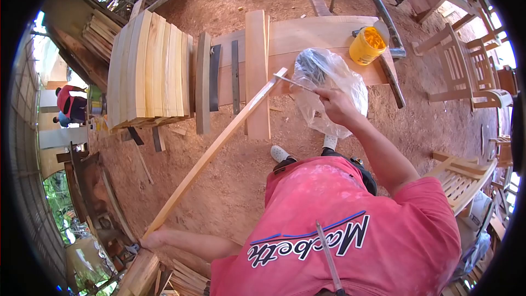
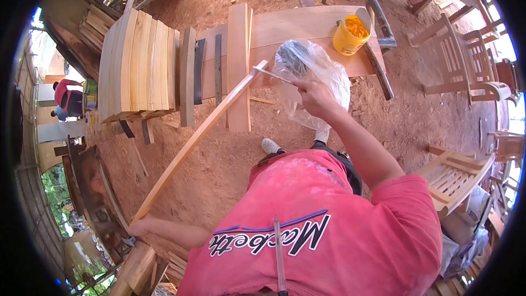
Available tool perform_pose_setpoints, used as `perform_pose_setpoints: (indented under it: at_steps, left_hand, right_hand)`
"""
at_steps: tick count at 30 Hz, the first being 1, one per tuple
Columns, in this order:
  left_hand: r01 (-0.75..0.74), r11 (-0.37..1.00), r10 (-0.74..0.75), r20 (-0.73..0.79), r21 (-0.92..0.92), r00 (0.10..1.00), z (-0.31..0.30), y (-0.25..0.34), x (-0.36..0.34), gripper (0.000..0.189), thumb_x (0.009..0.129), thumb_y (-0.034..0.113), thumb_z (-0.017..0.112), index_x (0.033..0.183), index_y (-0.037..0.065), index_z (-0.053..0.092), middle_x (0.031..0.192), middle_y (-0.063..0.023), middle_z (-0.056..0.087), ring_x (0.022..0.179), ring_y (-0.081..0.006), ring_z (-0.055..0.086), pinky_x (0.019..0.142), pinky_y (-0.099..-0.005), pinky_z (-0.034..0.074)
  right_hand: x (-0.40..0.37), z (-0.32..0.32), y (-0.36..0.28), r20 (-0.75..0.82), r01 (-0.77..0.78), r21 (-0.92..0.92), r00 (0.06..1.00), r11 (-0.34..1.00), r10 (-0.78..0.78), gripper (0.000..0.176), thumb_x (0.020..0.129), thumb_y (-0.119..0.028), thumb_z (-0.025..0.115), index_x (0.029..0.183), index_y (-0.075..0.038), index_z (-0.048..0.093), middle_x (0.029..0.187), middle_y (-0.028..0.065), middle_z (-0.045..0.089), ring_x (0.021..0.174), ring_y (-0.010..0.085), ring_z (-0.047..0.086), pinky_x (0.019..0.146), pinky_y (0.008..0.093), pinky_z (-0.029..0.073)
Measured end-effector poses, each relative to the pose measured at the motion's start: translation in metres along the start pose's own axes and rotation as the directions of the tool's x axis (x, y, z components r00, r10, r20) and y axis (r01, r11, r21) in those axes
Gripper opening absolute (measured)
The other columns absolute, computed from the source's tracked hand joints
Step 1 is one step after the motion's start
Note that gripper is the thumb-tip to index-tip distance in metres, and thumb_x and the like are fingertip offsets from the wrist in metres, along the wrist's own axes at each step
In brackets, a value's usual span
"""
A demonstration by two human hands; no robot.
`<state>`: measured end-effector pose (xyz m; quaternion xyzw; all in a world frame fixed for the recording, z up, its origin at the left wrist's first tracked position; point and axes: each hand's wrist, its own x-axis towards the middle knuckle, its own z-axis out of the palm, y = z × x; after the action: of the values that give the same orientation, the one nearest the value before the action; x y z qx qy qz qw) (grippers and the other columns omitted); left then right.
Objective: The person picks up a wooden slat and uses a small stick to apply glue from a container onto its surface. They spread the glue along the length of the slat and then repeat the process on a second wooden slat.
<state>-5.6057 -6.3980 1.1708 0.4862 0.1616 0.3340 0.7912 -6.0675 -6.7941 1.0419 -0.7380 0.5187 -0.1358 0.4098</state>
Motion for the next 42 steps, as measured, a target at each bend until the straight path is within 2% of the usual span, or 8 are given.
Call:
perform_pose_setpoints:
  at_steps: [4,21,27,29,35,36,39,42]
  left_hand:
    - [0.028,0.999,-0.03,0.044,0.044,0.999,-0.01,-0.011,0.021,0.02,0.083,0.034,0.05,0.083,0.016,0.041,0.072,-0.0032,0.042,0.059,-0.018,0.048,0.048,-0.0325,0.037]
    - [0.009,0.999,-0.01,0.011,0.038,1.0,-0.013,-0.01,0.022,0.022,0.083,0.033,0.047,0.082,0.011,0.044,0.073,-0.0045,0.045,0.061,-0.0187,0.048,0.054,-0.0345,0.04]
    - [0.003,0.999,-0.004,0.013,0.04,1.0,-0.012,-0.009,0.023,0.022,0.083,0.03,0.045,0.078,0.009,0.045,0.075,-0.0052,0.046,0.065,-0.0199,0.049,0.06,-0.0372,0.042]
    - [-0.008,0.999,0.008,0.002,0.044,1.0,-0.014,-0.012,0.029,0.022,0.083,0.03,0.045,0.078,0.009,0.046,0.074,-0.0053,0.046,0.064,-0.0202,0.049,0.06,-0.0373,0.042]
    - [-0.019,1.0,0.019,0.039,0.017,0.999,-0.011,-0.008,0.018,0.023,0.082,0.035,0.052,0.078,0.013,0.046,0.063,-0.0035,0.043,0.051,-0.0175,0.047,0.046,-0.0313,0.037]
    - [-0.025,1.0,0.025,0.022,0.002,0.999,-0.008,-0.004,0.011,0.024,0.082,0.035,0.053,0.077,0.013,0.046,0.063,-0.0036,0.043,0.051,-0.0177,0.046,0.046,-0.0313,0.037]
    - [-0.03,1.0,0.03,0.016,-0.006,0.999,-0.014,-0.009,0.023,0.025,0.082,0.035,0.052,0.074,0.013,0.045,0.062,-0.004,0.043,0.051,-0.0181,0.046,0.046,-0.0313,0.037]
    - [-0.034,0.999,0.034,0.04,-0.001,0.999,-0.019,-0.017,0.038,0.026,0.082,0.035,0.052,0.071,0.013,0.044,0.061,-0.0044,0.043,0.05,-0.0186,0.045,0.046,-0.0311,0.036]
  right_hand:
    - [0.005,-0.009,0.0,0.045,-0.091,0.063,0.995,0.994,0.089,0.033,0.094,-0.022,0.046,0.121,-0.014,0.063,0.111,0.0189,0.065,0.107,0.0336,0.06,0.092,0.0383,0.045]
    - [0.02,-0.007,0.009,-0.027,0.005,0.033,1.0,0.999,-0.004,0.032,0.094,-0.02,0.047,0.121,-0.012,0.062,0.111,0.0205,0.064,0.106,0.0358,0.06,0.092,0.0398,0.045]
    - [0.007,-0.002,0.016,0.166,0.093,0.031,0.981,0.995,-0.096,0.036,0.092,-0.017,0.049,0.125,-0.012,0.06,0.102,0.0177,0.067,0.089,0.0269,0.064,0.081,0.0354,0.048]
    - [0.007,0.006,0.019,0.16,-0.179,0.278,0.977,0.944,0.138,0.036,0.092,-0.017,0.051,0.127,-0.012,0.06,0.092,0.0128,0.066,0.081,0.0189,0.06,0.076,0.0327,0.047]
    - [0.007,0.027,0.017,0.114,-0.186,0.269,0.98,0.945,0.161,0.036,0.092,-0.018,0.056,0.126,-0.011,0.06,0.09,0.0072,0.066,0.083,0.0142,0.059,0.078,0.0302,0.047]
    - [0.0,0.033,0.02,0.013,-0.061,0.249,0.998,0.967,0.059,0.035,0.091,-0.017,0.056,0.125,-0.011,0.061,0.093,0.012,0.068,0.084,0.0159,0.061,0.079,0.0303,0.047]
    - [-0.012,0.021,0.023,0.093,0.144,0.054,0.984,0.988,-0.149,0.035,0.091,-0.016,0.056,0.124,-0.011,0.061,0.101,0.0175,0.068,0.087,0.022,0.064,0.082,0.0327,0.048]
    - [-0.008,-0.001,0.003,0.142,-0.067,0.171,0.989,0.983,0.043,0.033,0.091,-0.017,0.054,0.123,-0.011,0.062,0.104,0.019,0.067,0.093,0.0289,0.064,0.087,0.0351,0.047]
